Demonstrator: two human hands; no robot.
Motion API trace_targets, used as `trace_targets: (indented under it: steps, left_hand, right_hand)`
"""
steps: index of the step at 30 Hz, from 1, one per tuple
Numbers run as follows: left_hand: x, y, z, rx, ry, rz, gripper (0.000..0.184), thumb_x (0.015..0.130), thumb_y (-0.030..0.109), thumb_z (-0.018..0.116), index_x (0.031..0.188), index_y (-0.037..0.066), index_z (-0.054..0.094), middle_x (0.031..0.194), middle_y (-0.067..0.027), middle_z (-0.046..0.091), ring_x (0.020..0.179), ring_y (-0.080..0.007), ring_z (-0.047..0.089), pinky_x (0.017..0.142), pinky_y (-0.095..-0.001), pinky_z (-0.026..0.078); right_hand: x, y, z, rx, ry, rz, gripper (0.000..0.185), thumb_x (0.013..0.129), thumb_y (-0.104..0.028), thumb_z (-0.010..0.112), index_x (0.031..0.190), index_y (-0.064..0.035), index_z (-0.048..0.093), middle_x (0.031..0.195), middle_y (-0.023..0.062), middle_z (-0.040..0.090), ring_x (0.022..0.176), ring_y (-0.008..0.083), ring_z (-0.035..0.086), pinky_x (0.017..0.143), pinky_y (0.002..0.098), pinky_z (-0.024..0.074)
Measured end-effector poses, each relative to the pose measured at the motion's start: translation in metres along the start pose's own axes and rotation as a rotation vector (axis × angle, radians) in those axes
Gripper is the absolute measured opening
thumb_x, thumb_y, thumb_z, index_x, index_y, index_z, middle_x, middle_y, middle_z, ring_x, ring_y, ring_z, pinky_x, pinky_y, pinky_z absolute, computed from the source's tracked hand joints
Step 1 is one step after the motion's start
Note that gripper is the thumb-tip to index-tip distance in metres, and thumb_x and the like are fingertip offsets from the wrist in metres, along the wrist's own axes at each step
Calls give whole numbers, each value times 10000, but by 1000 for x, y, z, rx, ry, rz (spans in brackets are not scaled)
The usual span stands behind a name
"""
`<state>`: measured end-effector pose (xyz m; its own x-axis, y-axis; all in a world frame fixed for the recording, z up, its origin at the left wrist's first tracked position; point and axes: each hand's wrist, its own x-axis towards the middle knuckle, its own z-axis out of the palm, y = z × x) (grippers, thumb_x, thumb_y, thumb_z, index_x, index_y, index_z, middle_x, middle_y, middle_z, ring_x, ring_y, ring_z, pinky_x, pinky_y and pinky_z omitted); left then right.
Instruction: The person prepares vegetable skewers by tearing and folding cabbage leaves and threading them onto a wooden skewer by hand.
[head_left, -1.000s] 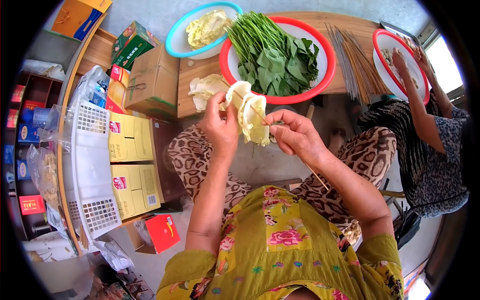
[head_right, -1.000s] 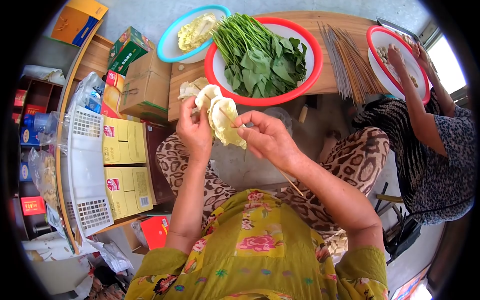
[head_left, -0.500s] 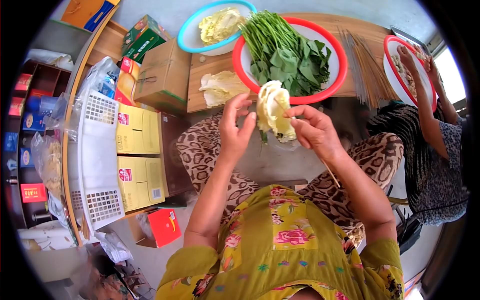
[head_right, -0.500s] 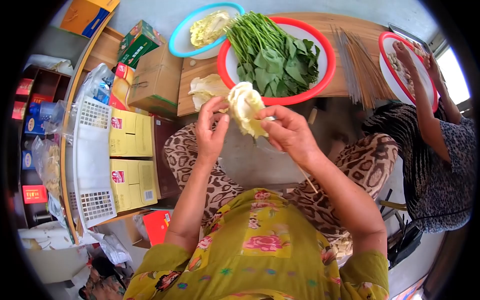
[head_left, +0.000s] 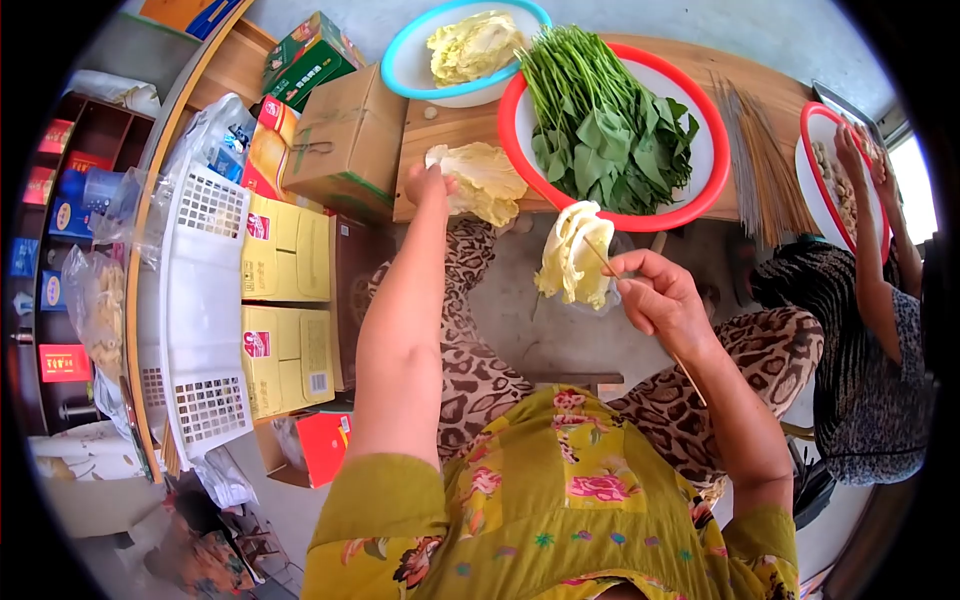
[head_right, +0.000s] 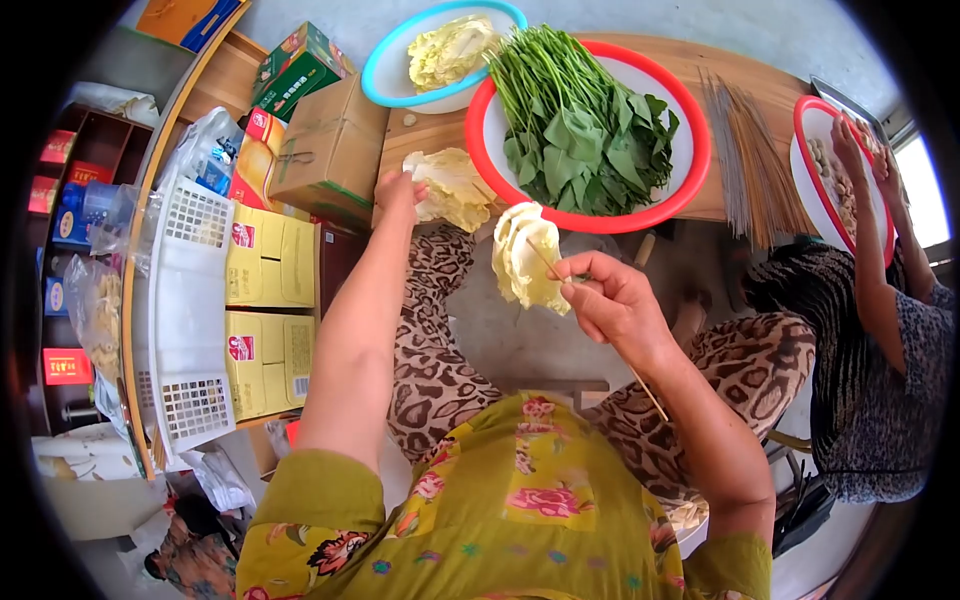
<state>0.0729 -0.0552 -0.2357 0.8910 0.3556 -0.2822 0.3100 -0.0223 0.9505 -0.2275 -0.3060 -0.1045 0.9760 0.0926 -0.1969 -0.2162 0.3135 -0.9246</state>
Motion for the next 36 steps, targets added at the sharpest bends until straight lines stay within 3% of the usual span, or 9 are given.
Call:
trace_targets:
  steps: [2, 4, 7, 11, 14, 17, 22, 26, 36]
  left_hand:
    - [12, 4, 2, 187, 24, 46, 208, 820, 141, 652, 942, -12, 581, 819, -96, 619, 704, -183, 639, 555, -290, 519]
    - [30, 1, -1, 815, -57, 174, 411, 705, 244, 752, 1028, 18, 636, 889, -168, 668, 852, -270, 658, 705, -377, 526]
    - [37, 8, 1, 1024, -145, 45, 492, 631, 313, 802, 1009, 30, 664, 1012, -157, 667, 942, -282, 642, 792, -381, 505]
    - [39, 14, 5, 1107, -162, 85, 506, 627, 279, 804, 1049, 38, 659, 1024, -155, 665, 975, -272, 636, 801, -375, 504]
    - [51, 8, 7, 1069, -218, 127, 495, 620, 265, 804, 1038, 47, 655, 1007, -148, 667, 956, -276, 638, 792, -371, 506]
    - [41, 7, 14, 887, -65, 323, 441, 637, 221, 770, 1014, 34, 638, 961, -149, 662, 886, -270, 644, 771, -360, 500]
    - [-26, 37, 0, 41, -166, 502, 298, 685, 59, 647, 970, -6, 588, 906, -92, 629, 771, -170, 595, 722, -291, 474]
    - [-118, 78, -25, 120, -56, 767, 260, 740, 15, 650, 978, -21, 553, 870, -69, 612, 732, -124, 563, 678, -263, 463]
    - [-203, 65, -28, -89, -185, 695, 252, 778, -16, 656, 990, -6, 520, 810, -26, 592, 671, -57, 521, 605, -204, 426]
  right_hand:
    - [1, -1, 0, -15, -5, 11, 135, 913, -92, 550, 1033, -41, 583, 607, -63, 449, 454, 14, 331, 436, 188, 244]
    - [2, 0, 0, 7, 21, 38, 138, 911, -86, 551, 1039, -41, 576, 582, -70, 436, 452, 13, 327, 439, 187, 245]
    - [4, 3, -2, 17, 9, 47, 143, 909, -77, 549, 1046, -43, 570, 570, -74, 429, 450, 13, 326, 440, 185, 245]
    - [7, 4, -3, 14, 11, 55, 140, 908, -68, 545, 1045, -44, 567, 579, -70, 438, 450, 14, 326, 440, 184, 245]
    - [8, 5, -3, 13, 18, 61, 139, 909, -68, 544, 1045, -46, 565, 581, -69, 438, 452, 14, 327, 443, 185, 246]
    - [7, 5, -3, 0, 16, 70, 142, 910, -74, 548, 1048, -47, 564, 582, -68, 437, 454, 16, 329, 445, 186, 248]
    - [4, 6, -3, 11, 2, 52, 147, 907, -68, 551, 1052, -46, 561, 583, -67, 436, 457, 21, 333, 442, 189, 248]
    - [0, 3, 3, 22, -25, 49, 152, 905, -61, 552, 1055, -41, 561, 575, -66, 433, 458, 20, 335, 443, 189, 251]
    - [-10, -14, 21, -14, -118, -19, 154, 908, -68, 537, 1053, -27, 569, 552, -73, 408, 466, 10, 347, 452, 185, 266]
